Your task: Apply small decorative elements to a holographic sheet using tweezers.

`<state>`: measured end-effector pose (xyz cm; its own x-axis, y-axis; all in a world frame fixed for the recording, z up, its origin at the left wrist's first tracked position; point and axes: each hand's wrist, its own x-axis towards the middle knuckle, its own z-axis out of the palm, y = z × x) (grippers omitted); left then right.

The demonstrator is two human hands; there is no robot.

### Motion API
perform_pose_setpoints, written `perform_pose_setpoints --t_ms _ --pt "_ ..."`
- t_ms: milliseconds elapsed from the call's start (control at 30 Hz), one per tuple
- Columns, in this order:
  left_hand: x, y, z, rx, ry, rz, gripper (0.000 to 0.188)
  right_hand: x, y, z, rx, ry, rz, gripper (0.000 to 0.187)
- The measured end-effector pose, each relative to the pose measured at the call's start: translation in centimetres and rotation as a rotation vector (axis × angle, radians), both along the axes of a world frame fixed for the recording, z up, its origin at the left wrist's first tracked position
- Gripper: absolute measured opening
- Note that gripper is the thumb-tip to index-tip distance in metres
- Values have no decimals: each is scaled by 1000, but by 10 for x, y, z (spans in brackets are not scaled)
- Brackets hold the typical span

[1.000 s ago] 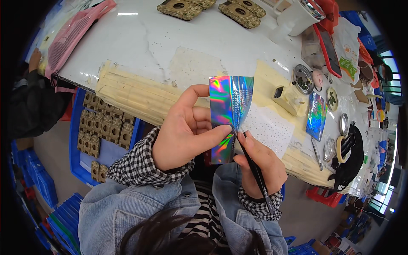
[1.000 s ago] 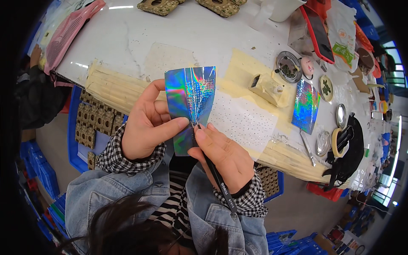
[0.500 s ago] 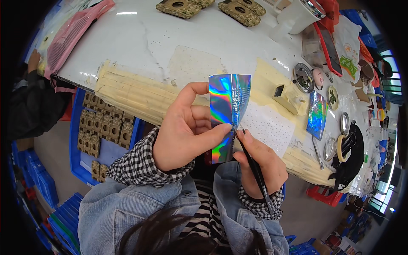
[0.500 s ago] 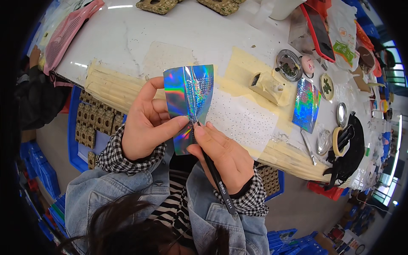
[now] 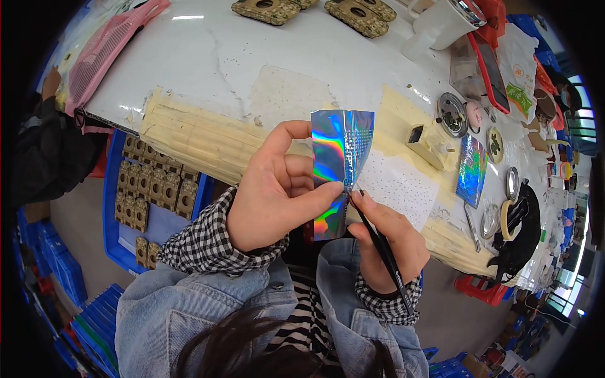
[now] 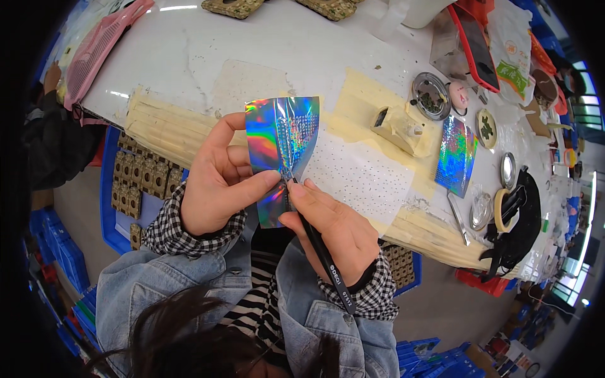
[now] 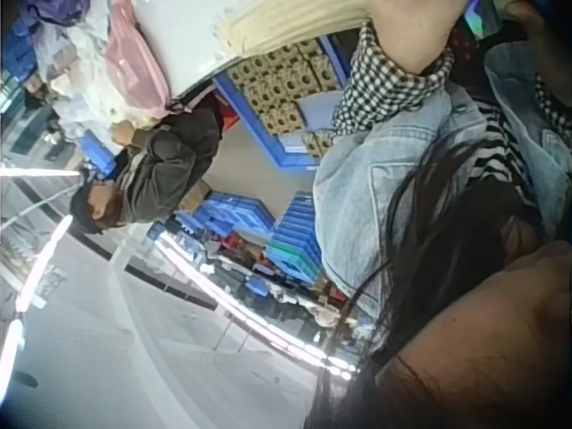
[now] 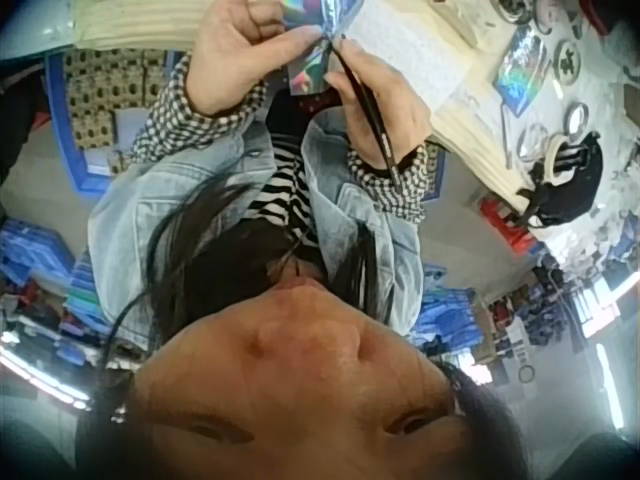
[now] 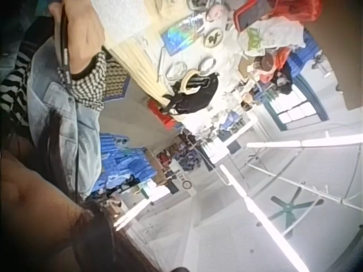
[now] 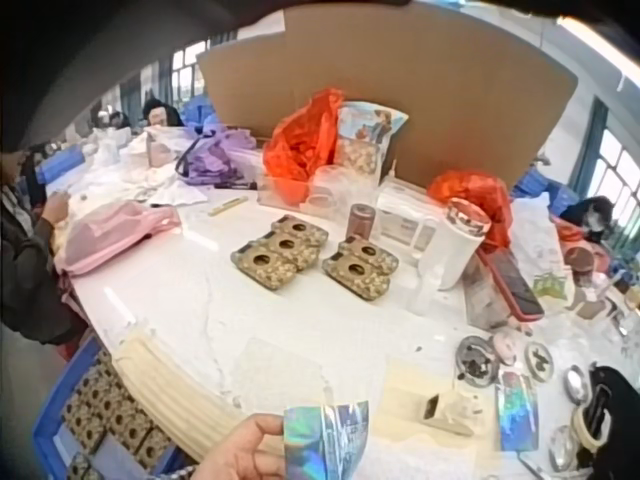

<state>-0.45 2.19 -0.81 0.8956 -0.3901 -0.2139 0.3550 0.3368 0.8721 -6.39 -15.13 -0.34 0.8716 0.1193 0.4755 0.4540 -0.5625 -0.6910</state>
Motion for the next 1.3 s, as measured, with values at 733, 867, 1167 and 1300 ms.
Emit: perform_pose_setpoints --t_ms 733,867,1167,1300 --pt "-2 -3 -4 -104 34 30 58 -3 -1 -6 -4 -101 27 44" --pt "-3 -4 -3 -109 31 27 59 -4 0 -8 23 -116 22 43" --pt "-3 -3 -4 -89 40 21 58 -2 1 -7 22 -113 27 42" --pt "-2 -3 -5 -80 34 19 57 -2 -1 -5 24 -85 7 43"
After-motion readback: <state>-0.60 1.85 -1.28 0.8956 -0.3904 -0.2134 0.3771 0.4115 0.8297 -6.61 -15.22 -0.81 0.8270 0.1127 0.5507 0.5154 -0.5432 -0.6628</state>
